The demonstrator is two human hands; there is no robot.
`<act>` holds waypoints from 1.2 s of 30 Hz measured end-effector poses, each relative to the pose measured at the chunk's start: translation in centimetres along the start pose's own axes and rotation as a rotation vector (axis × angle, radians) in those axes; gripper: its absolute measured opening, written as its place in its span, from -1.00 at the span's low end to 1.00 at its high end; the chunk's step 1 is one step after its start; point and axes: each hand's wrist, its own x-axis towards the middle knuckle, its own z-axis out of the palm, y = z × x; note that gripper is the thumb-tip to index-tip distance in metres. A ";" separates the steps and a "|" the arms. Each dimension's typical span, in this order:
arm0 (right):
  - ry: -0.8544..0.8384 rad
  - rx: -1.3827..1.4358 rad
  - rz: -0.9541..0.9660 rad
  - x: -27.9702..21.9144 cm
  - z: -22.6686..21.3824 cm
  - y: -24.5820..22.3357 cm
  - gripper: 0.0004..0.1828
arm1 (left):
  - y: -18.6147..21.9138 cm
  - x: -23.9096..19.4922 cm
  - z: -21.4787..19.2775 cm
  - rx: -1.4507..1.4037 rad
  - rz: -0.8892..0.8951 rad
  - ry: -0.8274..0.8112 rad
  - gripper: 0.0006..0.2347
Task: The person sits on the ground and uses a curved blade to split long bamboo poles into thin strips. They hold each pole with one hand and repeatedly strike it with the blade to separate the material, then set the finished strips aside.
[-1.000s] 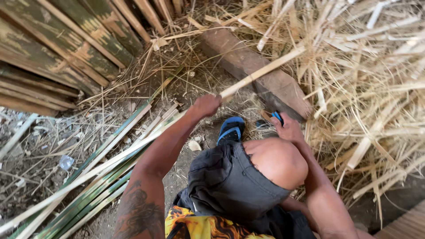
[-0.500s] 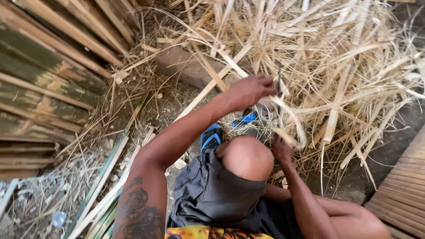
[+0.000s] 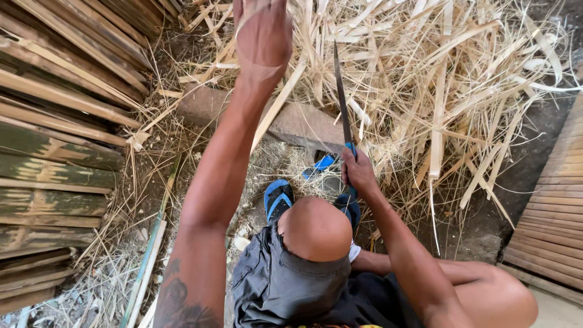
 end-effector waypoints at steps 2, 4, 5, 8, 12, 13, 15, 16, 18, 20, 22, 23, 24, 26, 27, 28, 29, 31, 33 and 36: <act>0.024 -0.089 -0.026 -0.6 0.4 0.5 -0.63 | -0.6 -5.3 -1.0 0.055 0.075 0.049 -0.65; 0.023 -0.116 -0.001 -1.2 0.9 1.5 -0.62 | -1.7 -10.6 -1.7 -0.031 -0.106 -0.289 -0.59; 0.014 -0.099 0.036 -1.7 1.2 2.1 -0.65 | -2.3 -13.1 -1.9 -0.158 -0.445 -0.875 -0.50; -0.012 -0.104 0.112 -3.0 1.6 3.8 -0.66 | -3.5 -22.4 -3.1 -0.124 -0.495 -1.167 -0.68; 0.055 -0.416 0.008 -4.3 1.6 5.2 -0.71 | -6.1 -32.1 -3.5 -0.090 -0.736 -1.238 -0.54; 0.044 -0.467 -0.078 -4.6 1.4 5.5 -0.69 | -6.7 -34.0 -3.9 -0.085 -0.787 -1.247 -0.50; 0.017 -0.568 -0.252 -5.1 0.6 6.1 -0.65 | -7.4 -37.0 -5.5 -0.121 -1.169 -1.436 -0.44; -0.036 -0.609 -0.239 -5.3 -0.1 6.2 -0.65 | -7.7 -37.5 -5.7 0.005 -1.076 -1.329 -0.46; -0.140 -0.679 -0.213 -5.5 -0.9 6.7 -0.66 | -9.4 -37.3 -6.4 0.230 -0.927 -0.973 -0.55; -0.247 -0.704 -0.147 -5.4 -1.2 7.4 -0.70 | -12.8 -35.6 -7.1 0.352 -0.935 -0.522 -0.67; -0.251 -0.661 -0.130 -4.7 -0.9 8.3 -0.71 | -16.2 -32.8 -7.5 0.364 -0.968 -0.232 -0.68; -0.210 -0.606 -0.133 -4.6 0.0 9.1 -0.70 | -17.1 -32.4 -8.2 0.360 -0.948 -0.156 -0.67; -0.169 -0.551 -0.136 -4.6 0.9 9.7 -0.69 | -16.7 -32.4 -8.5 0.355 -0.896 -0.220 -0.69; 0.052 -0.163 0.032 -3.3 3.2 9.9 -0.71 | -15.5 -32.3 -8.4 0.346 -0.796 -0.325 -0.72; 0.160 0.033 0.122 -3.0 4.2 9.6 -0.73 | -14.4 -32.6 -8.3 0.228 -0.891 -0.606 -0.73; 0.175 -0.002 0.103 -2.9 4.2 8.8 -0.73 | -13.0 -33.3 -8.2 0.100 -0.978 -0.886 -0.72; 0.192 -0.036 0.087 -3.2 4.0 8.0 -0.73 | -11.7 -34.0 -8.1 0.086 -0.937 -0.957 -0.63; 0.129 -0.129 0.058 -3.5 4.0 6.7 -0.76 | -9.5 -35.3 -7.6 -0.011 -0.934 -1.088 -0.50; -0.030 -0.255 0.037 -3.9 2.9 6.1 -0.83 | -8.3 -36.5 -7.1 -0.101 -0.966 -1.169 -0.46; -0.274 -0.407 -0.075 -3.7 2.0 6.1 -0.78 | -7.3 -38.0 -6.5 -0.105 -0.943 -1.187 -0.41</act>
